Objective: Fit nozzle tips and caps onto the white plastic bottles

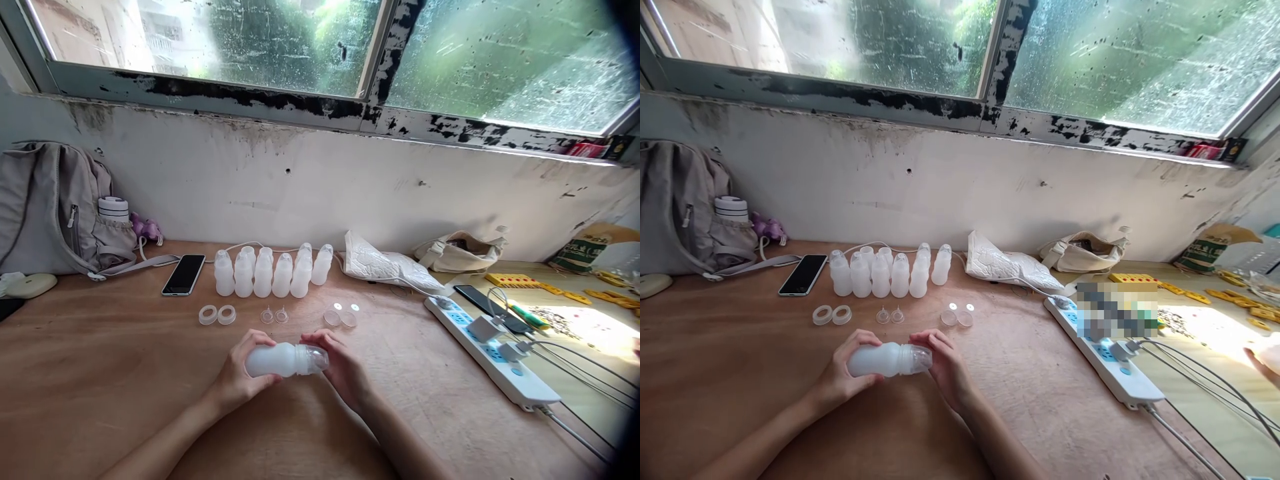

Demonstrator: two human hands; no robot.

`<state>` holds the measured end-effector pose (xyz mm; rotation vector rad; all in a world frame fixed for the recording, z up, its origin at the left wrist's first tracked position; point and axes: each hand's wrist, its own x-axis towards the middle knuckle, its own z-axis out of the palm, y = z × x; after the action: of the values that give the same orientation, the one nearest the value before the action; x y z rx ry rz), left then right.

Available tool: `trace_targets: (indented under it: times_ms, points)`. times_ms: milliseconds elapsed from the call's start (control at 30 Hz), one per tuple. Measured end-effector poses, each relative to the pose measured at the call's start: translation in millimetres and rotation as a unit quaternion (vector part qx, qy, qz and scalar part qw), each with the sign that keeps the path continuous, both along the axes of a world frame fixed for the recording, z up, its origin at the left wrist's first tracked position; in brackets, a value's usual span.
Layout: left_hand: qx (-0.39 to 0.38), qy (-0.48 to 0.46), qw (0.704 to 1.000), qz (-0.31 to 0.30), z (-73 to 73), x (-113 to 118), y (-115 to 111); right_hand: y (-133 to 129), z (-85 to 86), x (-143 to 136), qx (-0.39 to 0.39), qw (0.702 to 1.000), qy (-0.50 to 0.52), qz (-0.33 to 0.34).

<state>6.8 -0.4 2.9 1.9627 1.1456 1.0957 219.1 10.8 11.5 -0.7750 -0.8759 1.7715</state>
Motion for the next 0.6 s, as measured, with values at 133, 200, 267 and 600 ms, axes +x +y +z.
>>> trace_targets:
  times_ms: [133,200,267,600]
  points:
    - [0.014,0.015,0.999,-0.040,0.4,2,-7,1,-9.2,-5,-0.063,0.997,0.001,0.050]
    - [0.017,0.019,0.998,-0.057,0.7,3,-10,0,-13.3,-7,-0.081,0.993,-0.010,0.082]
    - [0.018,0.022,0.997,-0.070,1.7,4,-12,-1,-15.6,-8,-0.096,0.990,-0.024,0.099]
    - [0.009,0.026,0.996,-0.089,7.4,7,-16,-9,-15.7,-13,-0.090,0.993,-0.025,0.074]
